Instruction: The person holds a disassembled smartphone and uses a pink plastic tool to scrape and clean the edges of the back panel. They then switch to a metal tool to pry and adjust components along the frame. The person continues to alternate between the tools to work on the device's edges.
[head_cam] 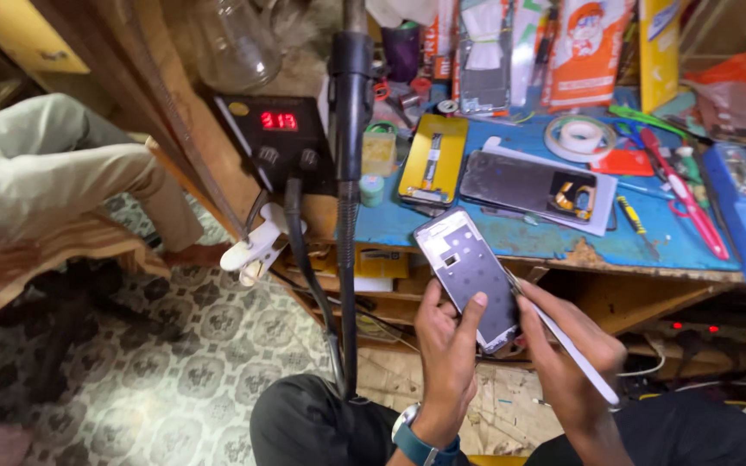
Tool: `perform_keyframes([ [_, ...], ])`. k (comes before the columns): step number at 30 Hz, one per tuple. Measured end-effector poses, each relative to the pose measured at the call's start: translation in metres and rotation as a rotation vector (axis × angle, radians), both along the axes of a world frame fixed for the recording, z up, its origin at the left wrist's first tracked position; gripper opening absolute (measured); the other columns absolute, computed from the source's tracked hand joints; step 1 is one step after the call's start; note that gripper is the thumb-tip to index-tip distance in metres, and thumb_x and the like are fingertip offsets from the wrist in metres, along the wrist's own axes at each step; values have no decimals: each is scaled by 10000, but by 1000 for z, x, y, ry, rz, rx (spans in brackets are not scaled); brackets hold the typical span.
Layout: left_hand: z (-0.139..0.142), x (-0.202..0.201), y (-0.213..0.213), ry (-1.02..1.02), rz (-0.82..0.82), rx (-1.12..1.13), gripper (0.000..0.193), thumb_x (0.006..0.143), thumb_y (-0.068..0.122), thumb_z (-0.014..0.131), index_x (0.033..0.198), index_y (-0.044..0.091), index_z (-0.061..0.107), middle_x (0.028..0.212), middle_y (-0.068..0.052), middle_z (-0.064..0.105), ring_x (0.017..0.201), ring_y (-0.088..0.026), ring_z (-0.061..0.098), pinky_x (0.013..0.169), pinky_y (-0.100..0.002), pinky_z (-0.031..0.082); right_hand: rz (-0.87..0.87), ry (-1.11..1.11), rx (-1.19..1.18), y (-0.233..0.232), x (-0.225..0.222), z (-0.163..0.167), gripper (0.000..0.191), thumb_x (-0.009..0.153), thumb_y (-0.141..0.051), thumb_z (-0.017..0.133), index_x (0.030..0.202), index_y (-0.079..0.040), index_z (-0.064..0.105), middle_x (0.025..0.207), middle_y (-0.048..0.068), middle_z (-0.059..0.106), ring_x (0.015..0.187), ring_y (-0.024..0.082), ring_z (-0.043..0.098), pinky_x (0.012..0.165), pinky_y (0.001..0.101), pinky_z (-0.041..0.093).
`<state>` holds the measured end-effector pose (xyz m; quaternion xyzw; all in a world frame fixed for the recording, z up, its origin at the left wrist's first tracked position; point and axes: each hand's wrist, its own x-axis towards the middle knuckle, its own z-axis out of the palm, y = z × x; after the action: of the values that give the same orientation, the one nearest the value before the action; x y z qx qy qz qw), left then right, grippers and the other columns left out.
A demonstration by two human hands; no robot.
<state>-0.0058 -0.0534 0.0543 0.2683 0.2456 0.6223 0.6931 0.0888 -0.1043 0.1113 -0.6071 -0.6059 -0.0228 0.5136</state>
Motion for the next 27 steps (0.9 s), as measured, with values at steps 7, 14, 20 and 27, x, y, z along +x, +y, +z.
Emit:
perform_keyframes([
  [7, -3, -2, 4, -36, 1, 17, 431, 935, -16, 662, 1341, -59, 522, 1092, -166, 740, 977, -161, 710, 880, -292, 585, -58, 130, -3, -20, 16, -27, 223, 961, -19, 710, 1177, 32, 735, 1018, 132, 785, 847, 133, 757, 767, 255, 595],
  [14, -3, -1, 1, -3, -2, 13, 392, 934, 15, 673, 1298, -47, 541, 1053, -153, 747, 957, -155, 713, 862, -288, 587, -32, 52, -27, -6, 13, -25, 239, 926, 1, 728, 1163, 24, 741, 1020, 157, 763, 813, 165, 744, 727, 270, 584],
  [20, -2, -5, 4, 12, 7, 1, 371, 926, -6, 666, 1279, -35, 554, 1043, -152, 745, 944, -147, 717, 853, -273, 600, -20, -51, -35, -7, 15, -15, 220, 904, 18, 743, 1125, 22, 752, 1005, 152, 756, 864, 197, 745, 784, 296, 574],
  [27, -5, -3, 3, 8, -17, -10, 327, 950, -7, 658, 1252, -67, 547, 1043, -174, 744, 945, -162, 720, 843, -288, 596, 16, -48, -17, 1, 15, -20, 220, 913, 18, 745, 1133, 24, 740, 1036, 149, 757, 899, 210, 749, 797, 291, 576],
])
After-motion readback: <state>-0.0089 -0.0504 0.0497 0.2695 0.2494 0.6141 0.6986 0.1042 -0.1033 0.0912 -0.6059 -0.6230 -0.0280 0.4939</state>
